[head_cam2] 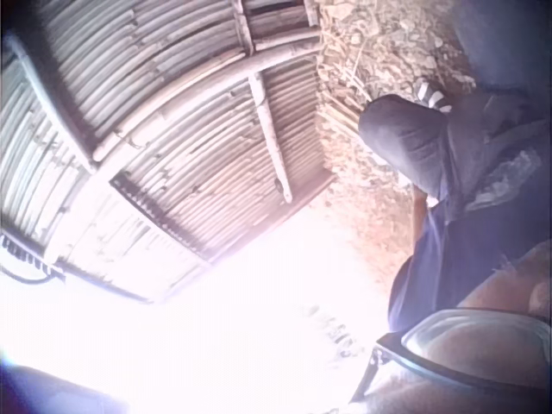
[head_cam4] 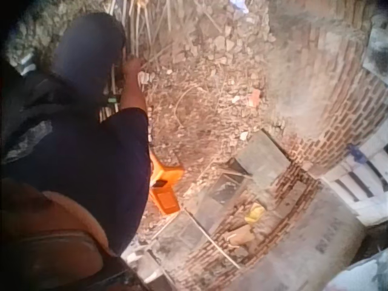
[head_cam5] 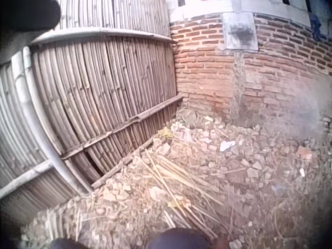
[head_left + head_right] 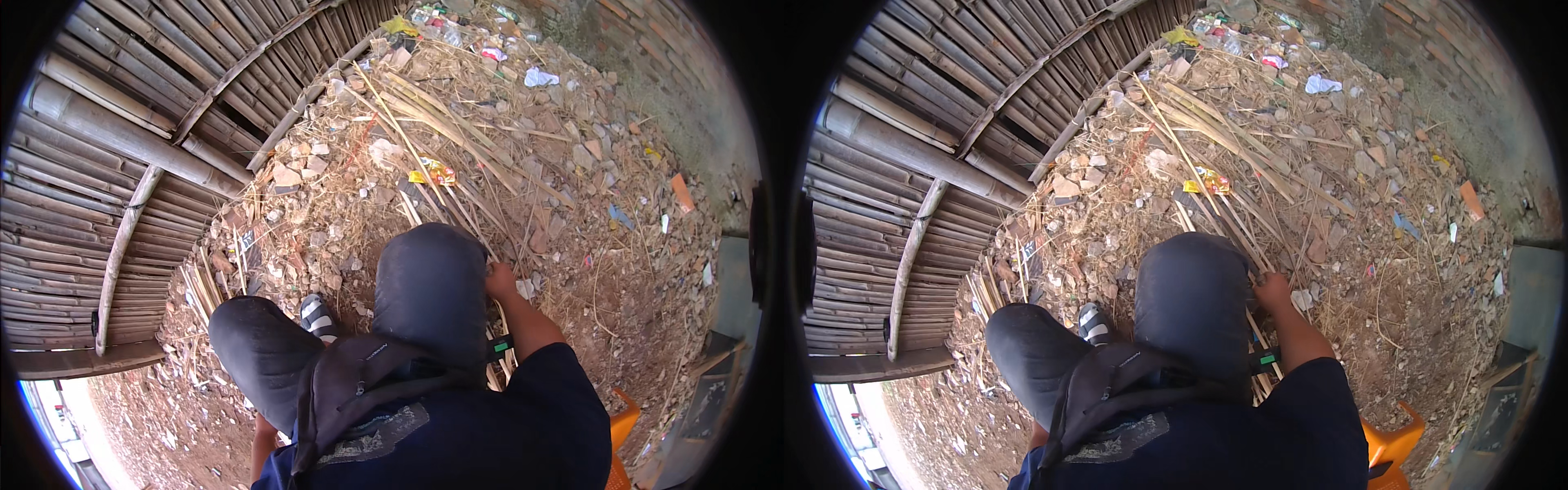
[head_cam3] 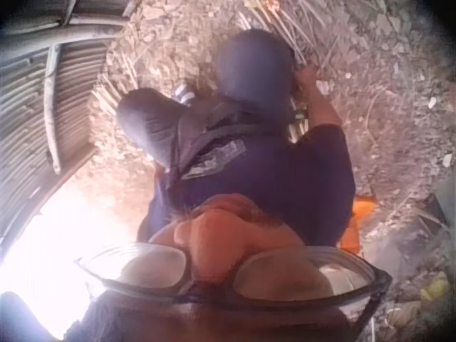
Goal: The person uses a blade to shave and smooth several thin bamboo strips while sitting on the ground near a bamboo structure.
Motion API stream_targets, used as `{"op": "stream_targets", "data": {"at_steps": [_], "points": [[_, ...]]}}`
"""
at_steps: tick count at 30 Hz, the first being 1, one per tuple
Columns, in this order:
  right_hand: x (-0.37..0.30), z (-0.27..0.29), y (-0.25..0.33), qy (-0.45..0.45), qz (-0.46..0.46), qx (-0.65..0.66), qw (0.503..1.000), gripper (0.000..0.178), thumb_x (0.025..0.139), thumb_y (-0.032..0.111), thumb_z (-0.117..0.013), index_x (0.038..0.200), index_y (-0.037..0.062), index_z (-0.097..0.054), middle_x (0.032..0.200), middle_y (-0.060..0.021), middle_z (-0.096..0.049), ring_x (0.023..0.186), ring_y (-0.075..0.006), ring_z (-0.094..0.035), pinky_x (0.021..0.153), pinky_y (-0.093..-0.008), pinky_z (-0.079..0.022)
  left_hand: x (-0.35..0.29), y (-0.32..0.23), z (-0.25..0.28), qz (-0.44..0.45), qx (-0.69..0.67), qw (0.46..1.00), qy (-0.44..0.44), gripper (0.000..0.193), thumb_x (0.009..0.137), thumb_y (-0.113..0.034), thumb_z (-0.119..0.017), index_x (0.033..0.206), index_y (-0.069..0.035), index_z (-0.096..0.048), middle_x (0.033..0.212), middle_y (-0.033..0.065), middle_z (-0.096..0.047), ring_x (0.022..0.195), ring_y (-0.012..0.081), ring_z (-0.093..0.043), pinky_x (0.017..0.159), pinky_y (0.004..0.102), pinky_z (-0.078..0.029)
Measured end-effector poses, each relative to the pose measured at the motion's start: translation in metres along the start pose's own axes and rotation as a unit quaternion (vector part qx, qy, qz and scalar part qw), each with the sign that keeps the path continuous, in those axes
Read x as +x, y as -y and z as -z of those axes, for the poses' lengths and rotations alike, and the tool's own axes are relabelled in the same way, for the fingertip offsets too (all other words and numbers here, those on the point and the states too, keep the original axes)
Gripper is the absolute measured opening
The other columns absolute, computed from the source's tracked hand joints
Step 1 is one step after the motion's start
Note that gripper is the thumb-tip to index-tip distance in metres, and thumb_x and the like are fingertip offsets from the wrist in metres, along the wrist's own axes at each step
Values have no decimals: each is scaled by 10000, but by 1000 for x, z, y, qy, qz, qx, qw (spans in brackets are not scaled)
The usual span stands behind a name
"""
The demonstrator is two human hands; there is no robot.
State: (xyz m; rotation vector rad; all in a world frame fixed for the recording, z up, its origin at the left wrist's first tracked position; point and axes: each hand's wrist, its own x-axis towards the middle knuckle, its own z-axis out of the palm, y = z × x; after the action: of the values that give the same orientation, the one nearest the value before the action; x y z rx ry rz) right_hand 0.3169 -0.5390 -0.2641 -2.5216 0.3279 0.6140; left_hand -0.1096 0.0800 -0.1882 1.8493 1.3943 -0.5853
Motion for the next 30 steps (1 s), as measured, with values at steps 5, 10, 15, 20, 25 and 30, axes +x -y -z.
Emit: {"op": "stream_targets", "data": {"at_steps": [5,10,15,20,25,30], "points": [[3,-33,-20,-18,15,42,999,364,756,237,-741,1029,2,-690,1087,-248,-670,1059,-402,-648,920,-485,-515,-15,-15,11,6,-2,1000,16,469,921,-400,-635,1216,-37,-604,1119,220,-660,1062,413,-617,934,479,-491],[6,-42,-29,-26,47,20,998,457,799,331,-734,1090,-17,-676,1177,-271,-634,1097,-427,-623,948,-488,-500,-34,-2,18,24,3,1000,17,455,926,-395,-627,1209,-40,-606,1103,210,-662,1043,400,-621,910,479,-496],[-4,-30,-14,-35,19,-1,999,385,808,262,-725,1083,1,-661,1153,-240,-627,1085,-420,-617,939,-489,-500,-48,19,16,42,1,999,18,441,930,-391,-620,1202,-43,-607,1087,199,-664,1024,387,-624,886,480,-501],[11,-46,-29,-91,58,25,994,385,811,276,-751,1079,12,-666,1123,-231,-638,1064,-417,-619,937,-494,-497,-61,23,21,52,13,998,22,427,935,-386,-612,1195,-47,-609,1071,188,-666,1005,374,-628,862,481,-506],[20,-49,-21,-83,91,40,992,376,814,289,-767,1056,18,-667,1084,-224,-645,1073,-411,-609,929,-496,-493,-71,26,26,65,15,997,24,413,940,-381,-605,1188,-50,-611,1055,177,-668,986,361,-632,839,481,-511],[30,-53,-22,-77,92,35,992,396,825,298,-755,1082,8,-675,1080,-217,-641,1069,-408,-609,914,-484,-495,-72,12,29,66,20,997,28,400,944,-376,-597,1181,-54,-613,1039,167,-670,967,348,-636,815,482,-516]]}}
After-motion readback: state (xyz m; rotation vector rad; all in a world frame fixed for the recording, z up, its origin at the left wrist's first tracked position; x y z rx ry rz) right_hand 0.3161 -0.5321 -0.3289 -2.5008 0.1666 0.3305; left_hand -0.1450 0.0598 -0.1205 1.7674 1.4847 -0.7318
